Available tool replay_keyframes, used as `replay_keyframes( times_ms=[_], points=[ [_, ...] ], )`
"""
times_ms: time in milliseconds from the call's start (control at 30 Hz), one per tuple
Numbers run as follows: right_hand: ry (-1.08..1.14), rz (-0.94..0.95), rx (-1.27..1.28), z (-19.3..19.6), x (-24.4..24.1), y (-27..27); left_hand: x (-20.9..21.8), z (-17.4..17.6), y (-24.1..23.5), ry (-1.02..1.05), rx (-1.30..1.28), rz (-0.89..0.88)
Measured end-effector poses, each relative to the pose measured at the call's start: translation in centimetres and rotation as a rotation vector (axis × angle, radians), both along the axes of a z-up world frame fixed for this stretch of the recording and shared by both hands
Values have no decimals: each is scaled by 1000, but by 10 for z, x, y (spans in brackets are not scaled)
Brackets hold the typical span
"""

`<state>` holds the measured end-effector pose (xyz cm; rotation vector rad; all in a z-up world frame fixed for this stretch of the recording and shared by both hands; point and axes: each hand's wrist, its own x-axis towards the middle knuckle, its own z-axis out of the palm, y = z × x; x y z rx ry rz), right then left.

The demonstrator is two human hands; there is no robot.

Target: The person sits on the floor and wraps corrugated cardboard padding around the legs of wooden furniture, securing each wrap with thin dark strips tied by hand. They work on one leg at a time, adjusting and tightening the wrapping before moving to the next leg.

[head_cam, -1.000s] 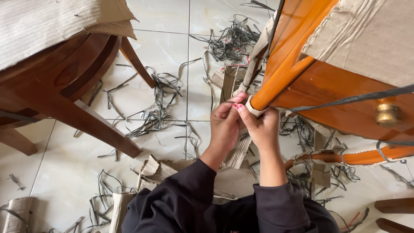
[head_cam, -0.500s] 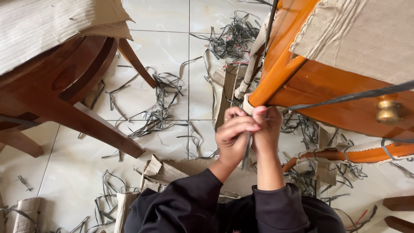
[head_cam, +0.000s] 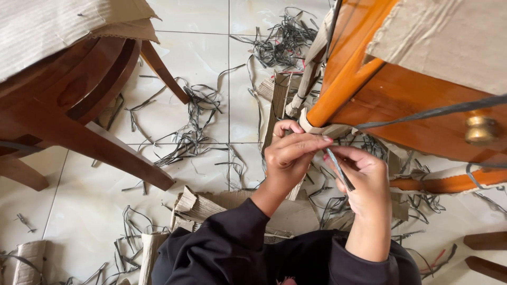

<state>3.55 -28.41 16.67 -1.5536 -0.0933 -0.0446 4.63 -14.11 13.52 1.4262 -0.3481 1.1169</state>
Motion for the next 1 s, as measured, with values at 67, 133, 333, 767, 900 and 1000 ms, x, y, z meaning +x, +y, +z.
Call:
replay_keyframes(
  times_ms=[67, 133, 333, 767, 900, 1000],
  points=[
    [18, 29, -2, 3, -4, -2, 0, 1, 2, -15, 20, -19],
    [59, 18, -83, -6, -5, -7, -3, 7, 5, -14, 51, 3],
    [-408, -4, -371, 20, -23, -12, -14, 21, 10, -16, 138, 58],
    [-375, 64, -361, 50, -53, 14, -20, 21, 18, 226, -57, -243],
    [-456, -5, -522, 55, -59, 14, -14, 13, 18, 195, -36, -224],
    [-541, 40, -559, 61, -62, 28, -14, 13, 18, 174, 56, -184]
  ],
)
